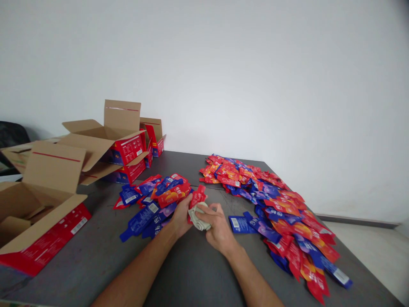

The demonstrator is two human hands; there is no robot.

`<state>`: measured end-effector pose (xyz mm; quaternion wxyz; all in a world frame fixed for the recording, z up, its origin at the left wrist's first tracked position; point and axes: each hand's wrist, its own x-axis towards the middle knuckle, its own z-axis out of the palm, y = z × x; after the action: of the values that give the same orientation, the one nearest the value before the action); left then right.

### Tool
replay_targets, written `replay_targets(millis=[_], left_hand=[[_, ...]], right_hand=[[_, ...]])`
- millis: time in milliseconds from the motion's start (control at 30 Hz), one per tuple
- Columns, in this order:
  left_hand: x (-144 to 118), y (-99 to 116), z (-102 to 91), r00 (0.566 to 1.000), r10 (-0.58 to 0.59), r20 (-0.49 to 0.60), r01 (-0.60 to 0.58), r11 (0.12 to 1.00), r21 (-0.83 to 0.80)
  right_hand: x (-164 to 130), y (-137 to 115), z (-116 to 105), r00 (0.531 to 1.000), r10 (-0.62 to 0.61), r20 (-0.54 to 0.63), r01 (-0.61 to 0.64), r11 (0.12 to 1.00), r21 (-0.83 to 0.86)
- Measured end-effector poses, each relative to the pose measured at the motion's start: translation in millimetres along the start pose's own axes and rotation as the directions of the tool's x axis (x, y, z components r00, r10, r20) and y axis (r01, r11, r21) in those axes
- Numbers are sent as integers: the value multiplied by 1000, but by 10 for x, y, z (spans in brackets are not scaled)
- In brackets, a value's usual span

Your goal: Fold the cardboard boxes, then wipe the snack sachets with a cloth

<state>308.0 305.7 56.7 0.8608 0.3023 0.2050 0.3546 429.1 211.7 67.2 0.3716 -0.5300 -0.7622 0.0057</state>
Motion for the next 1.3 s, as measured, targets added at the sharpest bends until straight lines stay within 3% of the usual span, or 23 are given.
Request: replay_targets(millis=[100,200,267,333,400,433,500,600,733,867,933,1100,1200,1300], left_hand=[[15,-16,-41,994,75,-82,-66,992,109],[-5,-40,4,937,326,-122,-260,888,381],[-32,-15,27,866,493,-78,-342,701,626],[-61,52,12,789,613,37,-361,415,835],[-83,150,-41,721,673,165,-312,102,945],[-89,204,-79,696,687,210,-258,-34,966],[-92,304,-168,665,711,230,-96,-224,970],[-80,396,-317,641,745,187,175,-379,909],[-63,398,-455,661,738,135,386,-489,783],[-58,350,-398,643,748,165,391,-506,769],[-55,296,-311,658,725,202,313,-507,803],[-41,-21,-87,794,482,371,-84,-517,852],[-50,-237,4,823,301,482,-296,-498,815],[-75,-354,60,832,157,532,-419,-450,788]], right_hand=[[8,-28,-16,998,-35,45,32,997,66],[1,46,-26,999,32,-44,-29,997,66],[-13,117,-28,991,94,-100,-90,995,45],[-30,181,-26,981,148,-128,-146,989,27],[-43,227,-17,974,185,-133,-185,983,14],[-48,242,-10,971,197,-136,-198,980,8],[-55,260,1,967,213,-138,-215,977,0],[-60,274,8,961,236,-140,-241,970,-15],[-63,306,-18,944,292,-154,-301,953,-37],[-70,377,-88,907,374,-193,-387,922,-31],[-78,422,-130,890,401,-218,-417,909,-29],[-97,524,-193,855,444,-268,-477,876,-68],[-109,567,-214,845,456,-278,-498,861,-103],[-126,623,-272,837,464,-290,-518,842,-149]])
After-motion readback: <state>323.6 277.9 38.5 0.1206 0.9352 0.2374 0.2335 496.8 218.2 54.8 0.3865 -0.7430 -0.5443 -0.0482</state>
